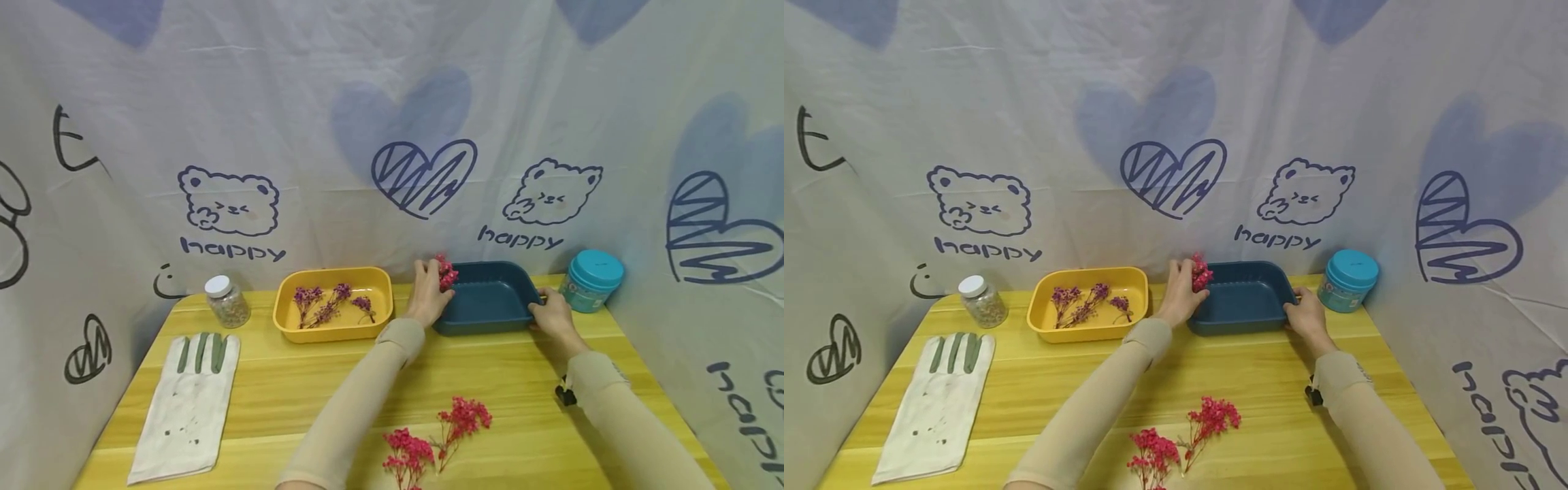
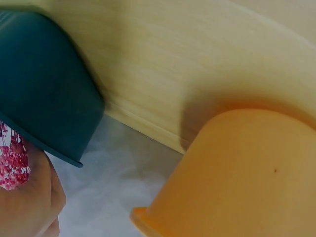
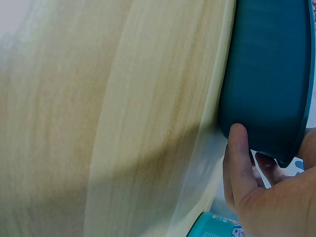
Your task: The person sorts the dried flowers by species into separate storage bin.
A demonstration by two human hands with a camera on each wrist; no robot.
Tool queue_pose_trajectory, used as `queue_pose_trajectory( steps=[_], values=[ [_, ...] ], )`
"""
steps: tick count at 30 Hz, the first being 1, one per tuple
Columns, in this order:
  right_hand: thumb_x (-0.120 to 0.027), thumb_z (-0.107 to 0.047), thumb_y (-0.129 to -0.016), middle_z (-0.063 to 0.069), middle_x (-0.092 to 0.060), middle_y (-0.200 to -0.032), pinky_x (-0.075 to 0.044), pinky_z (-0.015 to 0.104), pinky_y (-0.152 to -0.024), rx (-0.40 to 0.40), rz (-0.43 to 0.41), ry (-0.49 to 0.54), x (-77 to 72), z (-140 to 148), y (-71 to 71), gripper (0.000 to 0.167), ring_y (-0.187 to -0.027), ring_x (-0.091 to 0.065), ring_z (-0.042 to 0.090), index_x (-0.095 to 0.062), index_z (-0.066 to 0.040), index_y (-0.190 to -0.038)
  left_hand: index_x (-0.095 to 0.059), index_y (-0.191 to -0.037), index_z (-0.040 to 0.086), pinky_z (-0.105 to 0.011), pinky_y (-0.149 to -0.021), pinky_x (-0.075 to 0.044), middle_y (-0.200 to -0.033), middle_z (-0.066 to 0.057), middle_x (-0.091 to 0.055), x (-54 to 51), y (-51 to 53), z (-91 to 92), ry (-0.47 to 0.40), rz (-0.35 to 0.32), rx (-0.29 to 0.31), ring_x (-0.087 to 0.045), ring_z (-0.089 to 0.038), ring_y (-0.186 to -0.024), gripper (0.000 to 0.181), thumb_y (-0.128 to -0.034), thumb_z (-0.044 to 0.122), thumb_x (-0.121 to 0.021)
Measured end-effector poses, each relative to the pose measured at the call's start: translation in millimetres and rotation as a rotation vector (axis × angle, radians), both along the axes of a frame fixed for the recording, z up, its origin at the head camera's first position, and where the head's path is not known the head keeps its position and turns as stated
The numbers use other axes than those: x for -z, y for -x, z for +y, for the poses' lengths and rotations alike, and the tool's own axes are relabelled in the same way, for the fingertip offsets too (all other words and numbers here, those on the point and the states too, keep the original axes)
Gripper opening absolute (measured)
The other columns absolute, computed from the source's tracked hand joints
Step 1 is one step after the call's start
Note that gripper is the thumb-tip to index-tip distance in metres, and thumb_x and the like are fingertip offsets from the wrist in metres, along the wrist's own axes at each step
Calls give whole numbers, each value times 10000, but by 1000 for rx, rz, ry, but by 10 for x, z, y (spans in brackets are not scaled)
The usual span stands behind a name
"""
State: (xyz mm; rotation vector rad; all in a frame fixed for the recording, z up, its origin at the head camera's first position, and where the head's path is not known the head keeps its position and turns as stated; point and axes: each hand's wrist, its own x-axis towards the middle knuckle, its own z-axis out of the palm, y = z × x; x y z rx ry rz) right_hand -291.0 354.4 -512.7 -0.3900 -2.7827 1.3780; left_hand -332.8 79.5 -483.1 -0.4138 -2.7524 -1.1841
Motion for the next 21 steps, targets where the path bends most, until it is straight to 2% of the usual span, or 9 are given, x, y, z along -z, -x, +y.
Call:
queue_pose_trajectory(
  steps=[7, 14, 17, 21],
  values=[
    [-508, -41, -1027, 404, -576, -1293, -666, 331, -638, 8, -6, 8, 10, -8, 13, 449, -765, -716, 203, -467, 143, -1435, -508, -1305, 82, -401, -955, -584, -1320, -151, -456, 34, -11, 7, 118, -6, 36, -618, -306, -1074, 493, -934, 181, -816],
    [-507, -32, -1021, 410, -566, -1275, -674, 372, -655, 3, -1, 13, 0, -16, -7, 437, -815, -730, 270, -467, 154, -1415, -522, -1346, 126, -402, -996, -572, -1339, -131, -525, 36, -58, 22, 246, 41, 63, -595, -311, -1168, 537, -923, 242, -832],
    [-503, -34, -1021, 404, -569, -1276, -676, 375, -662, 7, 0, 11, 6, -17, -2, 438, -829, -730, 282, -470, 150, -1417, -517, -1390, 145, -404, -1018, -567, -1380, -120, -544, 39, -61, 27, 247, 40, 69, -593, -314, -1213, 558, -932, 239, -822],
    [-502, -41, -1026, 396, -572, -1288, -672, 350, -652, 12, -2, 5, 10, -7, 10, 442, -836, -733, 287, -474, 140, -1428, -515, -1428, 155, -404, -1029, -563, -1406, -118, -540, 32, -52, 14, 193, 19, 62, -582, -306, -1241, 528, -972, 201, -776]
  ],
)
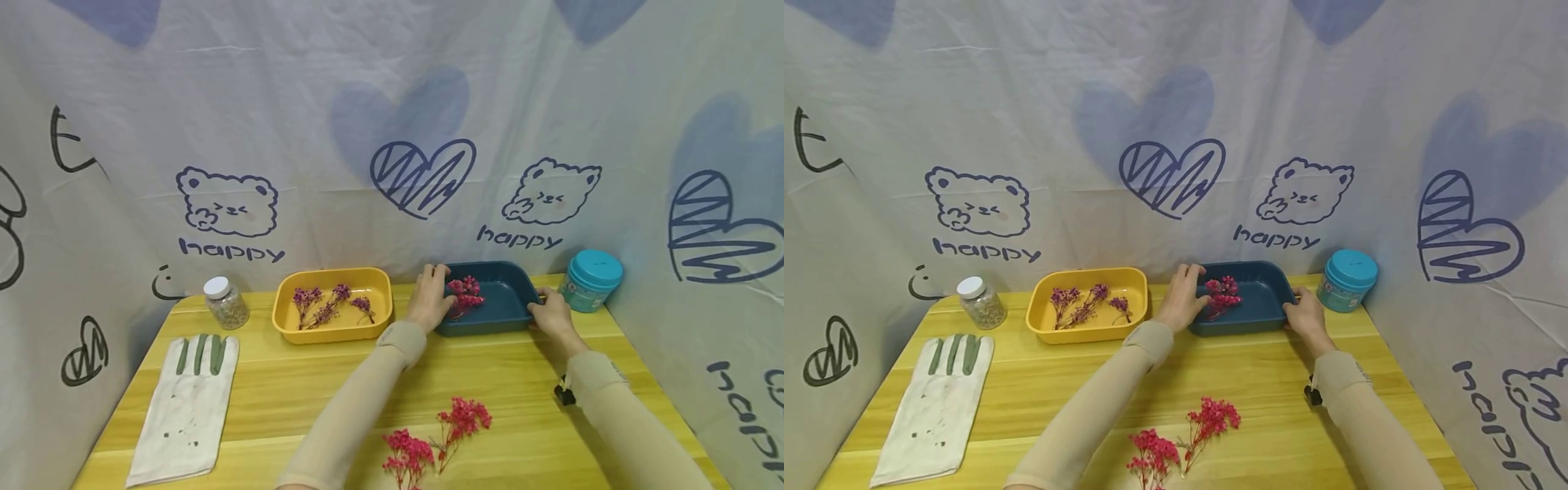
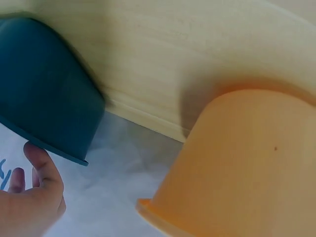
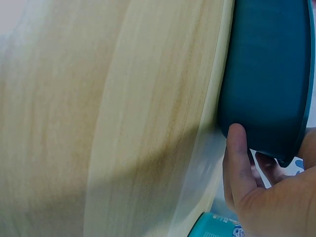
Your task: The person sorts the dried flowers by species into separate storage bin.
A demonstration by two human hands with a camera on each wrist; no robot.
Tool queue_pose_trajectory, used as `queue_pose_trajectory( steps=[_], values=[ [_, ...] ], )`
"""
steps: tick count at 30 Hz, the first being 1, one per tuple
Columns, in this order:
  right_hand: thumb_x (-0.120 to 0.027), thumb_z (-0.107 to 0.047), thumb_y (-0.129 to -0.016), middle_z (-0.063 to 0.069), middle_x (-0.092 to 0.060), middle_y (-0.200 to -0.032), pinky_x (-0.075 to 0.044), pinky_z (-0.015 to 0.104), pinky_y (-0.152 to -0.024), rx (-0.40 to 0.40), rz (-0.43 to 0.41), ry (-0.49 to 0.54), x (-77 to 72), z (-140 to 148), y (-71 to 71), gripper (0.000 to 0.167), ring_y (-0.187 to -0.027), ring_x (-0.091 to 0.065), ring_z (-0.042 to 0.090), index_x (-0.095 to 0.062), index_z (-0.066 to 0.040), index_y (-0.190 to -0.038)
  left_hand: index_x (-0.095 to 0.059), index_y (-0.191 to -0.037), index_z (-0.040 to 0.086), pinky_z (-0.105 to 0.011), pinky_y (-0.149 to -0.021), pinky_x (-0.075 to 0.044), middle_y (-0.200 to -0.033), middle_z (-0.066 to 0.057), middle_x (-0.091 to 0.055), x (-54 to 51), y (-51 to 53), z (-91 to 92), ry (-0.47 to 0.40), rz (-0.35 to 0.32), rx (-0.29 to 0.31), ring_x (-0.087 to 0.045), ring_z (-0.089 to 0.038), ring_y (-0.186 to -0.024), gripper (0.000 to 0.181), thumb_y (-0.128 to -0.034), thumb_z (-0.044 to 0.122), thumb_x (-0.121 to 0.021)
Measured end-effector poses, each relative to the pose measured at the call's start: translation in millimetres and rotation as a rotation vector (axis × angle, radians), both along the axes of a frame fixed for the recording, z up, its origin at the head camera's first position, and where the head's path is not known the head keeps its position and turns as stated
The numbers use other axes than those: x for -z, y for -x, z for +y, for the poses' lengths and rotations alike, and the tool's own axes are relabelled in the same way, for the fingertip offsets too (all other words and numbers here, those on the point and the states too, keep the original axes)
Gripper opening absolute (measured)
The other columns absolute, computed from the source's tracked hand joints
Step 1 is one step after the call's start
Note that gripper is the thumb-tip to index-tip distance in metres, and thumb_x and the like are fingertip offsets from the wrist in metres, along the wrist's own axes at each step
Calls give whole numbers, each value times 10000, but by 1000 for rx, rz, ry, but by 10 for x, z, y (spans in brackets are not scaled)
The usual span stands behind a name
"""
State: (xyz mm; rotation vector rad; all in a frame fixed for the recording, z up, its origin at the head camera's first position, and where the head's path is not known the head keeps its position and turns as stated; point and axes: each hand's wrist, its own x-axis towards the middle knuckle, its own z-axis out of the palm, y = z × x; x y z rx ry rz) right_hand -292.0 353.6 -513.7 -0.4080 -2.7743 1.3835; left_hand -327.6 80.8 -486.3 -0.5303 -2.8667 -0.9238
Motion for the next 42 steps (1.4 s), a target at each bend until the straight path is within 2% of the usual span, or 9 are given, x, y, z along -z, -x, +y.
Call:
queue_pose_trajectory(
  steps=[5, 9, 14, 19, 23, 28, 34, 39, 42],
  values=[
    [-509, -44, -1022, 412, -572, -1310, -666, 337, -639, -6, 3, -3, -9, -2, -2, 437, -842, -744, 299, -483, 139, -1419, -555, -1389, 168, -404, -1017, -560, -1389, -97, -544, -83, -33, -81, -54, -23, -13, -566, -282, -1231, 395, -1026, 218, -703],
    [-513, -43, -1019, 420, -568, -1314, -670, 355, -648, -11, 2, -3, -28, 5, -19, 438, -838, -750, 302, -482, 141, -1415, -590, -1360, 182, -396, -1019, -561, -1357, -61, -586, -206, -118, -162, -31, -8, 5, -579, -259, -1220, 336, -1045, 265, -671],
    [-518, -42, -1022, 423, -564, -1313, -668, 350, -641, -10, 0, -1, -51, 23, -24, 448, -804, -743, 254, -468, 145, -1426, -626, -1339, 165, -400, -1029, -563, -1313, -51, -646, -322, -262, -264, -17, -7, 66, -625, -248, -1205, 334, -1031, 284, -682],
    [-527, -50, -1018, 426, -574, -1324, -660, 319, -621, -3, 5, 2, -57, 17, -22, 448, -765, -743, 213, -480, 142, -1421, -622, -1356, 136, -419, -1050, -562, -1317, -82, -652, -393, -434, -383, -69, -69, 141, -643, -261, -1217, 379, -1017, 290, -694],
    [-523, -51, -1022, 436, -560, -1344, -658, 317, -617, -10, 6, 4, -50, 25, -22, 460, -760, -735, 195, -468, 150, -1432, -608, -1365, 137, -423, -1036, -567, -1324, -99, -649, -430, -609, -484, -97, -120, 182, -641, -282, -1229, 389, -1021, 296, -696],
    [-522, -46, -1024, 436, -564, -1340, -668, 345, -637, -4, 9, 10, -44, 24, -24, 459, -746, -729, 180, -466, 151, -1435, -589, -1392, 158, -399, -1035, -568, -1349, -79, -641, -409, -847, -545, -55, -162, 239, -641, -253, -1231, 425, -1019, 331, -701],
    [-519, -52, -1026, 430, -568, -1338, -671, 350, -655, -7, 3, 8, -46, 29, -31, 462, -749, -728, 185, -463, 149, -1438, -562, -1451, 190, -376, -1047, -571, -1353, -36, -621, -329, -1137, -501, 13, -213, 307, -643, -215, -1212, 488, -1015, 357, -705],
    [-508, -55, -1030, 432, -561, -1340, -666, 331, -647, -12, -5, 4, -28, 10, -31, 473, -716, -718, 153, -449, 150, -1452, -534, -1489, 243, -346, -994, -580, -1418, -44, -584, -233, -1341, -440, 120, -262, 355, -613, -206, -1205, 579, -989, 473, -712],
    [-508, -56, -1033, 430, -556, -1339, -658, 311, -632, -14, -8, 4, -20, -12, -28, 471, -705, -704, 127, -448, 149, -1452, -531, -1491, 288, -346, -969, -579, -1427, -9, -567, -199, -1437, -418, 200, -302, 381, -593, -214, -1223, 625, -956, 546, -727]
  ],
)
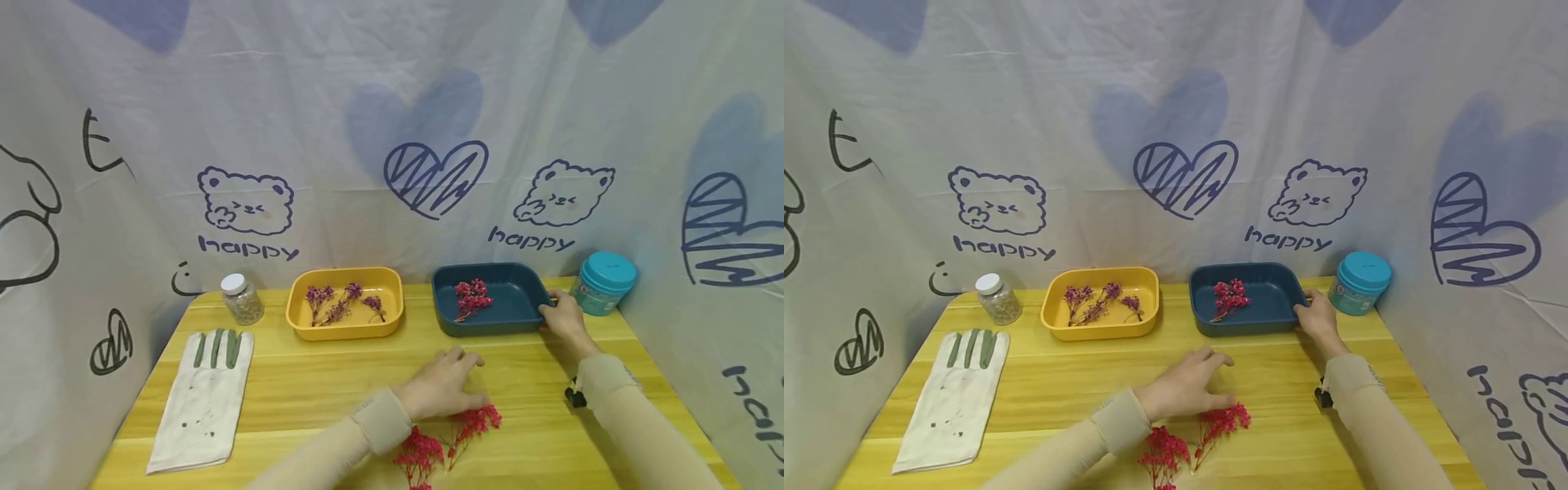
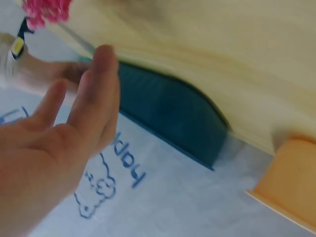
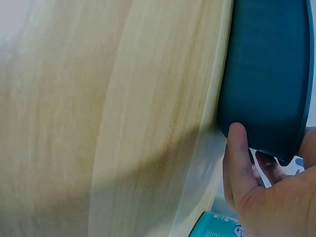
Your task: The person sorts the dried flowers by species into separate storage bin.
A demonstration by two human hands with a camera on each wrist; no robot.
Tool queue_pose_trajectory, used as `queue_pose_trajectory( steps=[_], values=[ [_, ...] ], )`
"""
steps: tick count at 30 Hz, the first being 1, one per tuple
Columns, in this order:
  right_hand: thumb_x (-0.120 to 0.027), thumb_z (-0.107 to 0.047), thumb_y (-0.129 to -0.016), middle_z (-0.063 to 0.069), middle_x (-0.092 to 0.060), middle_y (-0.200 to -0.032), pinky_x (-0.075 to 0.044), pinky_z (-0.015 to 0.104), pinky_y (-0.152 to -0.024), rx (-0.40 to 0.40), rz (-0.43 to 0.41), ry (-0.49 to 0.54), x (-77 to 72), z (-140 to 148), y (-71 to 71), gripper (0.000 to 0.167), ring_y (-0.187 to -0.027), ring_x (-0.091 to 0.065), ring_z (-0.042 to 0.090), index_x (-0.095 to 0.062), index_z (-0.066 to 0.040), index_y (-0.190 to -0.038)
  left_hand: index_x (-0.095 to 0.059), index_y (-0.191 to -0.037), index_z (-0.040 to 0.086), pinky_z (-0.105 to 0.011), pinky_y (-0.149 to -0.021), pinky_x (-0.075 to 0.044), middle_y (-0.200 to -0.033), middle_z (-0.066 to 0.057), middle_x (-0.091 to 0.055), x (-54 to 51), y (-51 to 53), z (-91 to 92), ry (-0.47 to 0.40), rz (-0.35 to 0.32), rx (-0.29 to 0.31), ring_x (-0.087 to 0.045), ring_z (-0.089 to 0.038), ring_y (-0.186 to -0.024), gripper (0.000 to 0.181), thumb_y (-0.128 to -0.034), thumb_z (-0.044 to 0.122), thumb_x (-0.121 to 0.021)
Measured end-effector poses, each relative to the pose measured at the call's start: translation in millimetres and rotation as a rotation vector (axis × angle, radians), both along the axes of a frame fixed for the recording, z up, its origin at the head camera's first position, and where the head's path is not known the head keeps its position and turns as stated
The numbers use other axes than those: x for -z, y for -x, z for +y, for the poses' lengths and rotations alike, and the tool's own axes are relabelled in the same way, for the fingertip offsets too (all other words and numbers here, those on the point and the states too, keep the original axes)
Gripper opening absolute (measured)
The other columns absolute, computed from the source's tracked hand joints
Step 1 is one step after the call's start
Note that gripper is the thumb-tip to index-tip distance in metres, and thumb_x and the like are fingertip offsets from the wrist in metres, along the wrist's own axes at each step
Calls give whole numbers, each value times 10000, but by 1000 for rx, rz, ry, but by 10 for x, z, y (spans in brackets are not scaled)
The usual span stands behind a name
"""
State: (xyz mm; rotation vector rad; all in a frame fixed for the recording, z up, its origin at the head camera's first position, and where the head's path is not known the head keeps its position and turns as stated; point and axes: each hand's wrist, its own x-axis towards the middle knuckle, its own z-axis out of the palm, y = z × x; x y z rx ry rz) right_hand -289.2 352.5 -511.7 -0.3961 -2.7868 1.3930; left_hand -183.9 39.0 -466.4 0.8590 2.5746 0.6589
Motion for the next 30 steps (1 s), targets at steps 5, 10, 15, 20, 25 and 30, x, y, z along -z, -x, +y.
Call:
queue_pose_trajectory(
  steps=[5, 10, 15, 20, 25, 30],
  values=[
    [-511, -53, -1035, 430, -548, -1348, -661, 320, -633, 5, -2, 17, -5, -4, -2, 469, -701, -707, 127, -444, 146, -1455, -526, -1488, 312, -304, -875, -564, -1348, 30, -560, 47, -118, 56, 119, -10, 67, -576, -189, -1104, 683, -909, 580, -769],
    [-511, -51, -1036, 421, -552, -1348, -667, 334, -646, 16, -4, 28, 4, -14, 0, 467, -709, -719, 144, -449, 138, -1459, -517, -1484, 311, -282, -824, -557, -1332, 25, -558, 117, -192, 125, 197, 44, 98, -569, -184, -1060, 711, -884, 562, -805],
    [-510, -52, -1040, 413, -545, -1347, -672, 347, -661, 20, -16, 28, -22, -21, 0, 468, -753, -736, 184, -451, 137, -1464, -503, -1477, 315, -277, -783, -540, -1306, 35, -544, 166, -227, 163, 247, 78, 98, -553, -167, -1039, 731, -866, 557, -825],
    [-513, -63, -1042, 402, -545, -1345, -675, 357, -675, 26, -23, 33, -46, -20, -3, 458, -745, -744, 180, -472, 134, -1454, -495, -1451, 317, -283, -718, -516, -1275, 35, -528, 230, -252, 204, 275, 75, 86, -540, -168, -1004, 758, -829, 536, -868],
    [-507, -98, -1058, 386, -553, -1344, -678, 358, -705, 15, -30, 46, -80, 4, -18, 461, -743, -726, 140, -479, 142, -1450, -492, -1386, 297, -265, -639, -473, -1199, 37, -501, 300, -290, 247, 280, 88, 82, -509, -157, -955, 719, -812, 439, -903],
    [-503, -112, -1069, 393, -536, -1379, -676, 335, -712, 14, -37, 58, -88, 32, -12, 498, -749, -713, 117, -441, 151, -1487, -507, -1316, 259, -265, -589, -432, -1146, 25, -483, 318, -308, 251, 284, 106, 85, -453, -154, -890, 601, -841, 299, -873]
  ],
)
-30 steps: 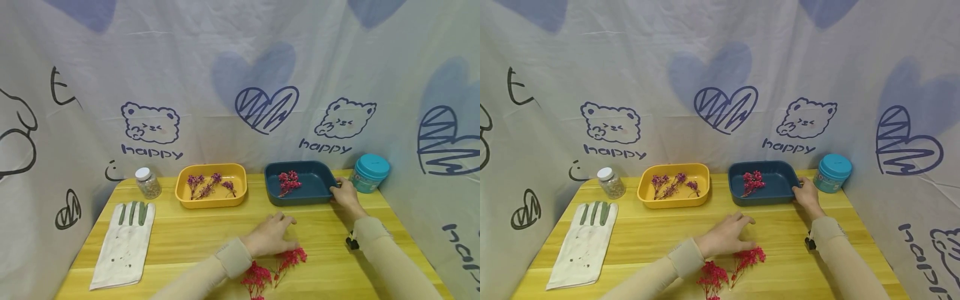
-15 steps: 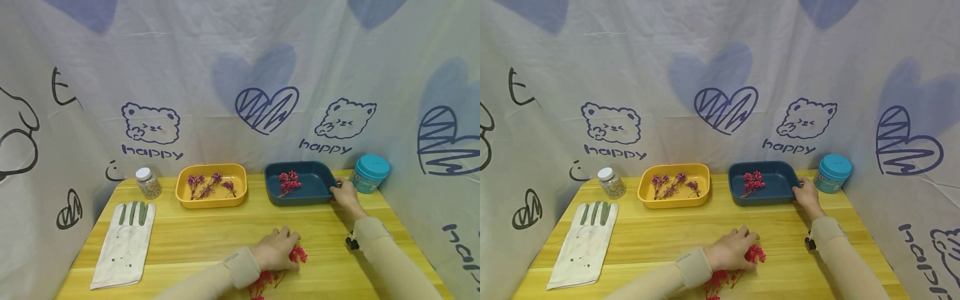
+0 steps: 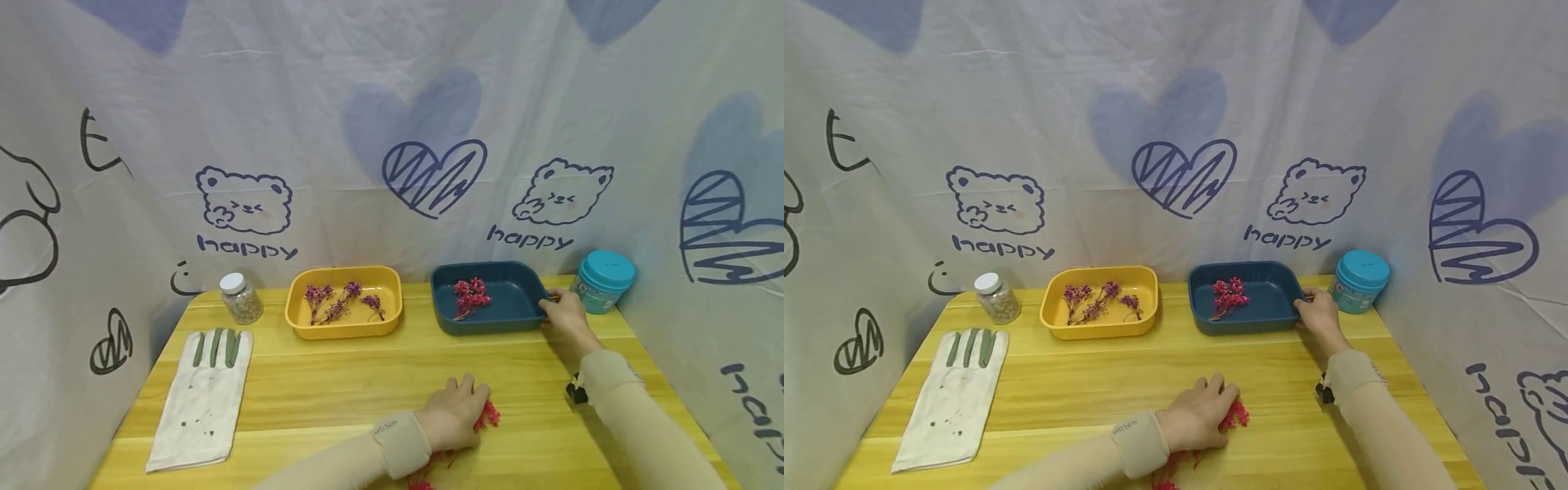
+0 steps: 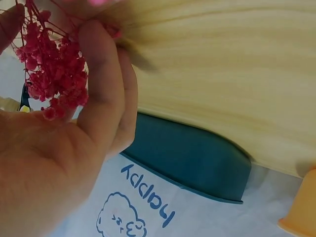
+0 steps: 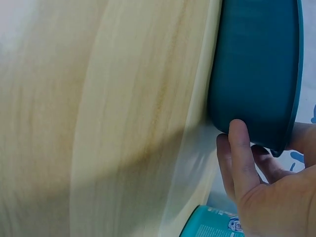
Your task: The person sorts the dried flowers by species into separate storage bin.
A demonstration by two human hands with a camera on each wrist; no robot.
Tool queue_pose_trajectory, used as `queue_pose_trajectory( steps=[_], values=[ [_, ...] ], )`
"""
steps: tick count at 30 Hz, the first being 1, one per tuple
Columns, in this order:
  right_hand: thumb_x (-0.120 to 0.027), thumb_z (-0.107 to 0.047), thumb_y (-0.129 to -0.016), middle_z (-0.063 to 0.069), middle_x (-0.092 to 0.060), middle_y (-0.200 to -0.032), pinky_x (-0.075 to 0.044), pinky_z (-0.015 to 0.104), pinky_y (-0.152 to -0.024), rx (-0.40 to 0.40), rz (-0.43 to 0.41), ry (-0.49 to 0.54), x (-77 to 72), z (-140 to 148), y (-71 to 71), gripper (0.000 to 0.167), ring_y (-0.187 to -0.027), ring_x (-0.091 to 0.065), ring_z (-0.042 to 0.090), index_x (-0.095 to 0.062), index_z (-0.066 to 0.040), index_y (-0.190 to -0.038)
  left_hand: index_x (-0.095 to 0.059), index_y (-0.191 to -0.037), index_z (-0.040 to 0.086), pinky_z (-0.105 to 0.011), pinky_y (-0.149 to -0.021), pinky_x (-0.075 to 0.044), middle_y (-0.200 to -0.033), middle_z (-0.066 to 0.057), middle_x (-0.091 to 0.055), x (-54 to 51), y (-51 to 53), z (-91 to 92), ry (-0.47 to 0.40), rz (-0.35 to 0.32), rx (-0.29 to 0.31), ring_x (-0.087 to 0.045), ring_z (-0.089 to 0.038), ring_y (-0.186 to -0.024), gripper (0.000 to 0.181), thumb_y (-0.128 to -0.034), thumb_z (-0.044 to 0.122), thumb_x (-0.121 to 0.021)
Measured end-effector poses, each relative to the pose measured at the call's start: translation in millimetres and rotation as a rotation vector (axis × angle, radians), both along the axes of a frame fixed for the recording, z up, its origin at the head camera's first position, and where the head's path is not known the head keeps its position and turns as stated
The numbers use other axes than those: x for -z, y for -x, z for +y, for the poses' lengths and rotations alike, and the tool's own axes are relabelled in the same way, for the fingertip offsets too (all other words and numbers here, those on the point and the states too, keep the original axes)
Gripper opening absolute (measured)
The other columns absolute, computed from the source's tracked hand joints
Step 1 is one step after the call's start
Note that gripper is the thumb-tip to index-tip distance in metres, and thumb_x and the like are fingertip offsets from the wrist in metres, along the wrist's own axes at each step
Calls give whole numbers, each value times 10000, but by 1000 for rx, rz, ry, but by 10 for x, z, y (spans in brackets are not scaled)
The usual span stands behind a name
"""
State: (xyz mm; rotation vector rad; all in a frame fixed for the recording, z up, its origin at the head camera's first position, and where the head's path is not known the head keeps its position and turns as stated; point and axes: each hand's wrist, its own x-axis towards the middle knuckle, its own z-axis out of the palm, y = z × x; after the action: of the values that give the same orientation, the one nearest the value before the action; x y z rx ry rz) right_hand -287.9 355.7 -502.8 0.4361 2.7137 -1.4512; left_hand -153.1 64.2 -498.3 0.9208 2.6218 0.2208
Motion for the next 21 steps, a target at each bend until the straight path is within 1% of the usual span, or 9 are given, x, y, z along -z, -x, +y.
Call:
queue_pose_trajectory(
  steps=[2, 6, 8, 11, 16, 18, 21],
  values=[
    [-505, -105, -1069, 390, -528, -1403, -673, 317, -707, 6, -8, 5, -1, 1, 14, 506, -746, -709, 104, -430, 144, -1503, -519, -1282, 247, -268, -584, -429, -1124, 23, -487, -14, -7, -10, -4, 7, -3, -452, -156, -878, 569, -836, 304, -868],
    [-510, -90, -1060, 383, -528, -1418, -669, 295, -695, 17, -21, 13, 1, 18, 43, 507, -734, -707, 94, -433, 130, -1511, -533, -1279, 238, -274, -598, -438, -1126, 22, -514, -49, -36, -31, -6, 26, -21, -490, -168, -892, 584, -820, 389, -861],
    [-509, -84, -1059, 387, -524, -1419, -670, 297, -695, 16, -21, 16, 6, 24, 50, 508, -735, -706, 98, -429, 133, -1512, -538, -1279, 231, -276, -615, -451, -1135, 19, -528, -56, -55, -39, 0, 39, -35, -514, -181, -897, 598, -811, 423, -857],
    [-505, -78, -1060, 386, -523, -1419, -672, 306, -703, 15, -22, 22, 12, 18, 53, 502, -734, -703, 93, -431, 132, -1510, -537, -1251, 217, -279, -643, -476, -1123, 9, -524, -67, -81, -52, 19, 35, -54, -536, -199, -880, 582, -814, 445, -845],
    [-507, -74, -1059, 395, -523, -1419, -677, 335, -721, 4, -19, 13, 14, 0, 36, 492, -726, -704, 81, -439, 138, -1498, -520, -1232, 202, -283, -698, -496, -1069, -13, -495, -92, -109, -83, 35, -1, -67, -542, -201, -809, 571, -829, 458, -833],
    [-511, -71, -1055, 399, -524, -1416, -680, 349, -729, 1, -13, 7, 10, -3, 26, 492, -723, -704, 83, -440, 143, -1493, -507, -1240, 192, -274, -677, -497, -1067, -22, -485, -105, -110, -93, 25, -25, -69, -544, -185, -759, 572, -835, 424, -838],
    [-514, -66, -1051, 396, -532, -1403, -681, 357, -736, 3, -6, 2, 11, -2, 19, 488, -716, -700, 81, -447, 142, -1488, -490, -1245, 176, -258, -615, -477, -1083, -31, -470, -102, -111, -98, -7, -73, -77, -524, -156, -696, 554, -837, 305, -841]
  ],
)
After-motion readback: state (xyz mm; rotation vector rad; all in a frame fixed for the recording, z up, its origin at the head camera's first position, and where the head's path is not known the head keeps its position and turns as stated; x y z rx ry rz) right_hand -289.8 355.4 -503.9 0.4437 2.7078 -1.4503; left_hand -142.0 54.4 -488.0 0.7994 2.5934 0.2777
